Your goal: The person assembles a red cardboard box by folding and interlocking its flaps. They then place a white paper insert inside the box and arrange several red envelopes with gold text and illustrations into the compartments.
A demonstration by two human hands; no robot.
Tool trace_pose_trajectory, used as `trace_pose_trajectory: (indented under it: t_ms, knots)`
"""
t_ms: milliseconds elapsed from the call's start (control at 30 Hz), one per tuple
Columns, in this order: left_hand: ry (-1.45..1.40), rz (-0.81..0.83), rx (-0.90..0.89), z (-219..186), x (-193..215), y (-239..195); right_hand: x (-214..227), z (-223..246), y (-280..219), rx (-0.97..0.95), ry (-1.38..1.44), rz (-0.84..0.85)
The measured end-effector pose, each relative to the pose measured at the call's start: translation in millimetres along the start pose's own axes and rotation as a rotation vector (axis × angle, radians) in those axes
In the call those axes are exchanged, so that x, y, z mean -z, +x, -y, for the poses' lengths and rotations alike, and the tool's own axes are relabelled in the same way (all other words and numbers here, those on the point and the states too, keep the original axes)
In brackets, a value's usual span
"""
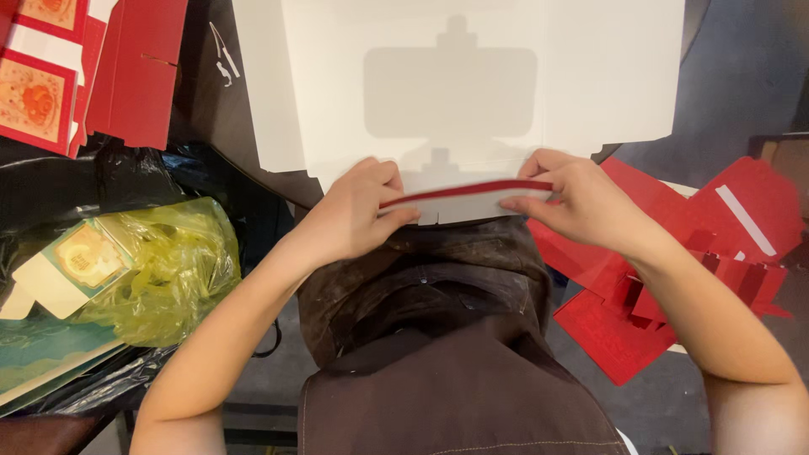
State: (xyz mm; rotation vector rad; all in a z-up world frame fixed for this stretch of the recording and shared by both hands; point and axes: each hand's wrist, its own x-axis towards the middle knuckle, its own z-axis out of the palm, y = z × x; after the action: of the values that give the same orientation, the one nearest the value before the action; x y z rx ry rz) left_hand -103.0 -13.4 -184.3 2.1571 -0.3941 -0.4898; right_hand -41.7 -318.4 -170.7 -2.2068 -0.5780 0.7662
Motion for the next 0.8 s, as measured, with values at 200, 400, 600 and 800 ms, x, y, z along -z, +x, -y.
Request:
trace_pose_trajectory:
  t_ms: [200, 400, 600, 800]
  knots:
    - [0.047, -0.165, -0.026, -5.5, -1.7, 6.6, -6.2, 5.4, 8.7, -0.286, -0.252, -0.05]
    - [0.393, -0.215, -0.129, 7.1, -16.3, -0.2, -32.7, -11.2, 1.1, 0.276, -0.682, -0.292]
    - [0.542, -0.23, -0.181, 21.8, -29.7, -11.6, -50.6, -32.1, -10.8, 0.192, -0.77, -0.161]
    - [0.659, -0.233, -0.266, 20.5, -26.3, -16.0, -52.1, -22.3, -9.8, 0.363, -0.657, -0.203]
